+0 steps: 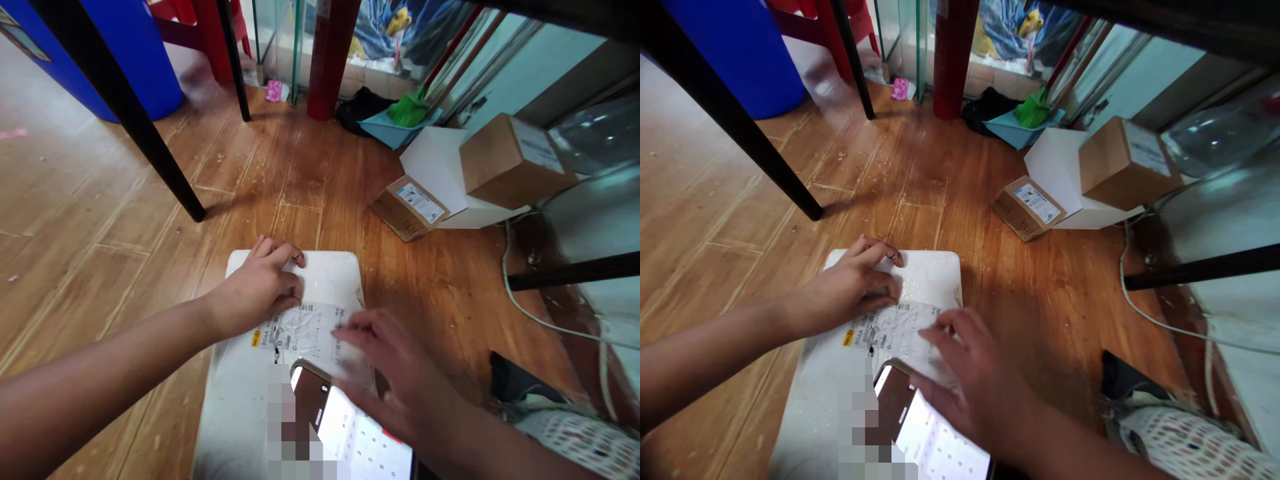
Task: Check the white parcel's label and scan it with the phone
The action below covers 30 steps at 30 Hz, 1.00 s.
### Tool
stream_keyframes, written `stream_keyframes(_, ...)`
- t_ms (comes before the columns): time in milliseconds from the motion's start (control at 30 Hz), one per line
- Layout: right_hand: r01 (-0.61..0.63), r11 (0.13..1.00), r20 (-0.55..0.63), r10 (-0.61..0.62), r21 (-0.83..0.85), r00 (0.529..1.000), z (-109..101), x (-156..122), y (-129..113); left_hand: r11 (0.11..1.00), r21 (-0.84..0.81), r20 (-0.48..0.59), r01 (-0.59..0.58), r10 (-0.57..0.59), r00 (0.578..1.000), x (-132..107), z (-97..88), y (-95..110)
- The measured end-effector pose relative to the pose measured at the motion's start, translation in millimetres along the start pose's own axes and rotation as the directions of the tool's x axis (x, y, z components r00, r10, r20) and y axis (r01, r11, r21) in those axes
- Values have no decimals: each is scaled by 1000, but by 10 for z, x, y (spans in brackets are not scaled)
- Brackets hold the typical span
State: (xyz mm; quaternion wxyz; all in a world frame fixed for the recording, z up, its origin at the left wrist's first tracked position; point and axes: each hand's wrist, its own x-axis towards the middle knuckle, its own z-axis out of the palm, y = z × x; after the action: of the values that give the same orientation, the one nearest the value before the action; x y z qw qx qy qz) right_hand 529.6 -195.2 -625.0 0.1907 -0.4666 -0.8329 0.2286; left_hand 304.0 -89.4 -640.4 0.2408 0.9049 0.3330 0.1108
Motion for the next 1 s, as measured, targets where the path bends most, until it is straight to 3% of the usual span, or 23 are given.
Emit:
stream_keyframes(67, 35, 999, -121, -32, 22, 992, 27, 229, 77, 998, 33, -2, -55, 55, 998, 4, 11, -9)
stream_keyframes(167, 102, 993, -85, -96, 61, 992, 153, 520, 154, 990, 75, -11, -123, 124, 992, -25, 40, -40)
stream_keyframes(267, 79, 992, -55, -74, 95, 996, 263, 673, 160, 984, 96, -9, -153, 154, 988, -59, 63, -77)
stream_keyframes(400, -5, 992, -73, 15, 129, 997, 290, 711, 139, 982, 98, -8, -159, 161, 987, -75, 78, -101)
stream_keyframes(567, 7, 985, -77, 7, 171, 997, 281, 702, 140, 986, 99, 20, -134, 133, 991, -36, 51, -100)
stream_keyframes(767, -49, 986, -60, 59, 162, 996, 294, 718, 122, 990, 26, 81, -136, 133, 988, 36, -45, -120)
stream_keyframes(1000, -114, 978, -8, 117, 173, 993, 256, 729, 102, 994, -2, 79, -111, 111, 991, 44, -23, -118)
